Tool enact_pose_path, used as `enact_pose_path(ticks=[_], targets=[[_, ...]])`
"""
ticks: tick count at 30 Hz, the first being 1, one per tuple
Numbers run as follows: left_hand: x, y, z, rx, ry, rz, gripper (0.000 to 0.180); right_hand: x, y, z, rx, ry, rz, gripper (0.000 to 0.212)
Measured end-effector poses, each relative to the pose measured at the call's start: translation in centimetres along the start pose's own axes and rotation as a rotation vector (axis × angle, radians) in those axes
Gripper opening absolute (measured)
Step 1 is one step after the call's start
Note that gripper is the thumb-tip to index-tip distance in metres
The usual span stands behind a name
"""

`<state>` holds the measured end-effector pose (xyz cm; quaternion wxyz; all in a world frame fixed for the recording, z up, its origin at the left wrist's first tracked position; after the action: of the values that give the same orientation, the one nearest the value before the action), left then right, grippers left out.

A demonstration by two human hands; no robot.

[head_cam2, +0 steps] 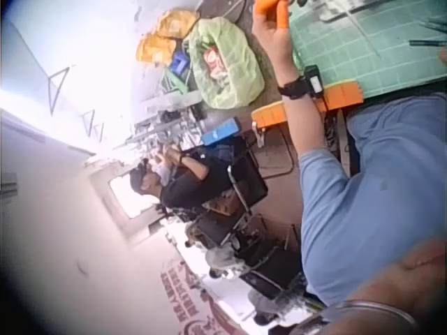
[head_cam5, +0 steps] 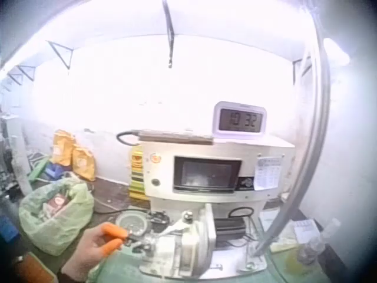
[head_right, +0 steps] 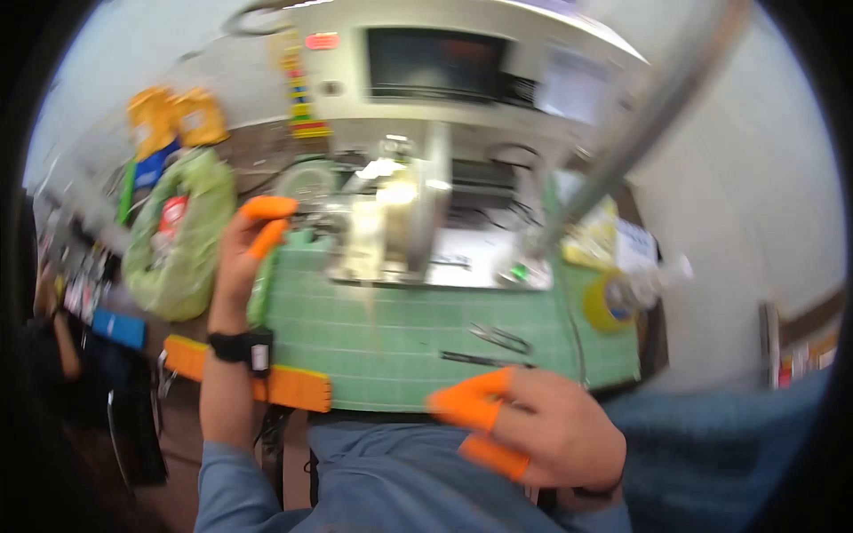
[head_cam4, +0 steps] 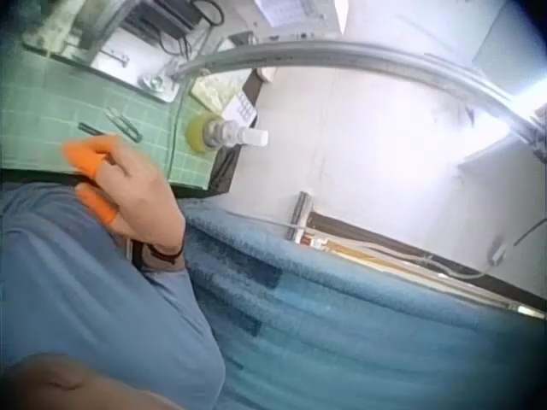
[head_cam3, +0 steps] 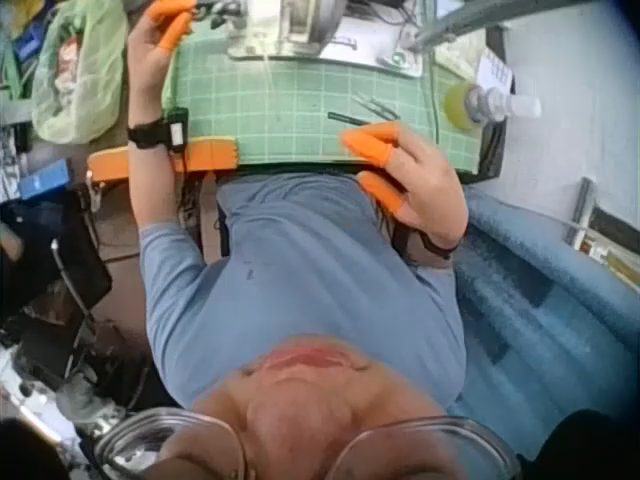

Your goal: Assemble small electronic or mechanical components using a precision rotating machine, tweezers, and liquid adhesive.

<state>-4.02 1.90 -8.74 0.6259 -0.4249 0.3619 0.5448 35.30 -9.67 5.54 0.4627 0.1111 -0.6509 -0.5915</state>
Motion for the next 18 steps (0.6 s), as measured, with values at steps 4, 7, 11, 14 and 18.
enact_pose_path(ticks=[4, 7, 11, 14, 18], targets=[[-0.7, -1.5, 0.6, 0.045, -0.026, -0.055, 0.023, -3.9, -3.9, -1.5, -0.131, -0.323, -0.336, 0.041], [-5.8, -2.5, -0.6, 0.021, -0.106, 0.414, 0.022, -6.1, -5.1, -2.4, -0.106, -0.464, -0.354, 0.042], [-10.0, -4.4, 0.5, 0.083, -0.328, 0.959, 0.024, -8.9, -6.3, -1.6, -0.100, -0.440, -0.375, 0.041], [-11.1, -5.6, 1.7, 0.172, -0.345, 0.992, 0.022, -9.3, -7.0, -1.4, -0.072, -0.468, -0.335, 0.041], [-8.5, -5.5, 3.1, 0.295, -0.301, 1.044, 0.019, -9.0, -7.4, -0.5, -0.046, -0.568, -0.305, 0.039]])
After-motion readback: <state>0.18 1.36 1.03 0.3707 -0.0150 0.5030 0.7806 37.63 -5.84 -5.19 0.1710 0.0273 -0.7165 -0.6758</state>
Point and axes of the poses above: each hand's wrist, its own z-axis towards the middle knuckle, its own y-axis out of the back of the hand, x = y × z, the point moved 1 cm from there along z, towards the middle knuckle, and after that the axes turned 13 degrees about -z, right-handed, at the moved point
